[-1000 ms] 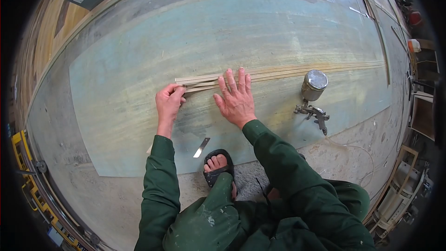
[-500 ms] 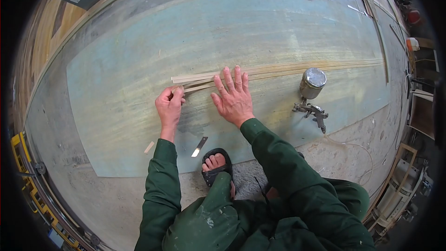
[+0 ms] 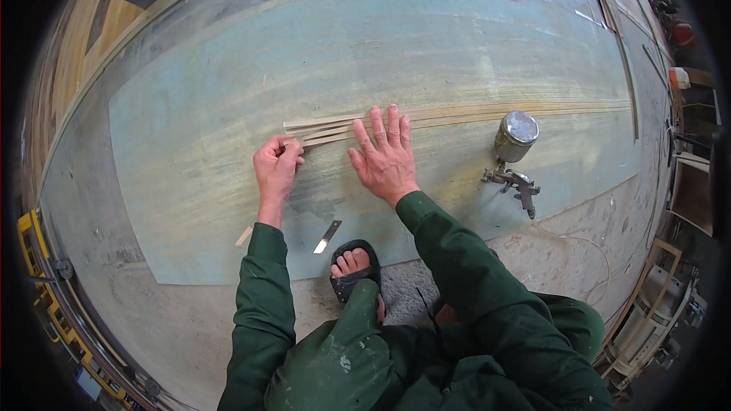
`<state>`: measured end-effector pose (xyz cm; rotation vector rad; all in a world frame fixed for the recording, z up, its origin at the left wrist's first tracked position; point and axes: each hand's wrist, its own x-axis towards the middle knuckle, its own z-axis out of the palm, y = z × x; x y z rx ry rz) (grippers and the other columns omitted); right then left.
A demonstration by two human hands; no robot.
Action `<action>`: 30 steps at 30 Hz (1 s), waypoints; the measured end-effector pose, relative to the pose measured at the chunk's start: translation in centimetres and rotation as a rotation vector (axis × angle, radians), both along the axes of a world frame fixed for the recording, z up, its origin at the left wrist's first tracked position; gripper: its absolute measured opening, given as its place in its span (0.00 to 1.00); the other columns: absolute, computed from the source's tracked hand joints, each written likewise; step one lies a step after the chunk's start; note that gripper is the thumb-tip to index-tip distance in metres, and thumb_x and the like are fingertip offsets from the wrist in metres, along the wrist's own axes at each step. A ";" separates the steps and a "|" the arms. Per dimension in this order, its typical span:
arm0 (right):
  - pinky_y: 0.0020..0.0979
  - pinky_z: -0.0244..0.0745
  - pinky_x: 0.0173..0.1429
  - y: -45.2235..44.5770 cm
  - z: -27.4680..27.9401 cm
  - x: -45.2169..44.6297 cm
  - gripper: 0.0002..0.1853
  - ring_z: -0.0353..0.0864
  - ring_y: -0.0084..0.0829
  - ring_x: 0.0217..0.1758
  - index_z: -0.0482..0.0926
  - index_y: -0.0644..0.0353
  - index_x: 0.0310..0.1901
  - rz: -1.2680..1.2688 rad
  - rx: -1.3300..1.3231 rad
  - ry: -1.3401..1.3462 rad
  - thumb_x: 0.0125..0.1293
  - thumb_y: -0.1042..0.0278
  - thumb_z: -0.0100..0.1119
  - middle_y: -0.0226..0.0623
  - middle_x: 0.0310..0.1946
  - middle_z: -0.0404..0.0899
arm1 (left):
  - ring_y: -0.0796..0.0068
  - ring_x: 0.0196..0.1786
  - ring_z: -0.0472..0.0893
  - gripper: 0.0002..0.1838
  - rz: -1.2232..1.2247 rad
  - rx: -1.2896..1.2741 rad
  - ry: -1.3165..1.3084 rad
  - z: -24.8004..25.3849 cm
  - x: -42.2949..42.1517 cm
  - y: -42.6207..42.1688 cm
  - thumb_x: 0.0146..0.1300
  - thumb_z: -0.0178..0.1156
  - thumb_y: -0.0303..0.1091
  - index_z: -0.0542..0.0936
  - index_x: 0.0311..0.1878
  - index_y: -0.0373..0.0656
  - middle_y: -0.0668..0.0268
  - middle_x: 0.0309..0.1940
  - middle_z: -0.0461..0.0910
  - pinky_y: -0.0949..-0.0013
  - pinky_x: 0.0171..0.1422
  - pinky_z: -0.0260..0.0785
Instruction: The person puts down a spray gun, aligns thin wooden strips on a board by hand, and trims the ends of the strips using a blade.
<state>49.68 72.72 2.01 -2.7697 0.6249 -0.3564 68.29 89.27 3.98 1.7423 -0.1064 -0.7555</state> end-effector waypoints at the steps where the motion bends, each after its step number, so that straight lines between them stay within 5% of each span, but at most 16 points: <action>1: 0.70 0.39 0.91 0.0 -0.1 0.1 0.35 0.44 0.70 0.92 0.70 0.50 0.82 0.004 0.005 0.001 0.80 0.45 0.60 0.55 0.89 0.53 | 0.83 0.30 0.84 0.13 0.004 0.005 0.001 0.4 0.0 0.2 0.72 0.73 0.37 0.88 0.51 0.37 0.67 0.32 0.87 0.77 0.35 0.73; 4: 0.71 0.40 0.90 0.2 -0.3 0.0 0.34 0.44 0.72 0.91 0.72 0.52 0.81 0.006 0.001 -0.008 0.80 0.46 0.60 0.56 0.88 0.54 | 0.83 0.30 0.82 0.12 0.113 -0.047 -0.008 1.3 -1.1 2.3 0.73 0.73 0.36 0.87 0.49 0.37 0.70 0.31 0.86 0.77 0.36 0.72; 8: 0.72 0.40 0.90 0.2 -0.7 0.2 0.34 0.45 0.72 0.91 0.72 0.53 0.81 -0.002 -0.017 -0.018 0.80 0.46 0.60 0.56 0.88 0.55 | 0.84 0.31 0.77 0.11 -0.072 0.418 -0.274 3.7 -6.4 8.8 0.69 0.76 0.35 0.85 0.45 0.41 0.74 0.33 0.83 0.75 0.37 0.70; 10: 0.72 0.40 0.90 0.1 -0.8 0.2 0.34 0.44 0.72 0.91 0.72 0.52 0.81 0.001 -0.043 -0.020 0.81 0.46 0.59 0.56 0.88 0.55 | 0.75 0.33 0.82 0.13 -0.334 0.645 -0.275 3.8 -10.9 12.0 0.64 0.78 0.36 0.85 0.44 0.42 0.68 0.33 0.84 0.66 0.40 0.75; 12: 0.71 0.39 0.90 0.1 -0.8 0.2 0.34 0.44 0.72 0.91 0.72 0.52 0.81 0.002 -0.041 -0.023 0.81 0.46 0.59 0.56 0.88 0.55 | 0.59 0.37 0.86 0.15 -0.455 0.626 -0.612 4.4 -14.6 13.0 0.60 0.78 0.36 0.84 0.45 0.42 0.60 0.33 0.85 0.57 0.45 0.78; 15: 0.71 0.39 0.90 0.2 -0.9 0.1 0.34 0.44 0.72 0.91 0.71 0.52 0.82 0.004 -0.040 -0.016 0.81 0.46 0.58 0.56 0.88 0.55 | 0.47 0.41 0.86 0.16 -0.371 0.620 -0.709 3.9 -16.2 12.7 0.59 0.76 0.34 0.82 0.47 0.43 0.58 0.33 0.86 0.50 0.47 0.78; 21: 0.71 0.39 0.90 0.2 -0.6 0.1 0.34 0.44 0.72 0.91 0.71 0.51 0.82 0.002 -0.051 -0.005 0.81 0.46 0.58 0.56 0.88 0.55 | 0.50 0.38 0.86 0.14 -0.283 0.748 -0.347 4.2 -16.0 11.5 0.58 0.73 0.33 0.80 0.46 0.43 0.60 0.31 0.85 0.49 0.45 0.78; 30: 0.70 0.39 0.90 0.2 -0.5 0.3 0.33 0.44 0.72 0.92 0.72 0.51 0.82 -0.003 -0.042 -0.004 0.81 0.46 0.58 0.56 0.88 0.55 | 0.53 0.38 0.85 0.14 -0.305 0.734 -0.439 3.2 -16.1 11.7 0.55 0.71 0.34 0.81 0.43 0.43 0.62 0.30 0.84 0.51 0.47 0.75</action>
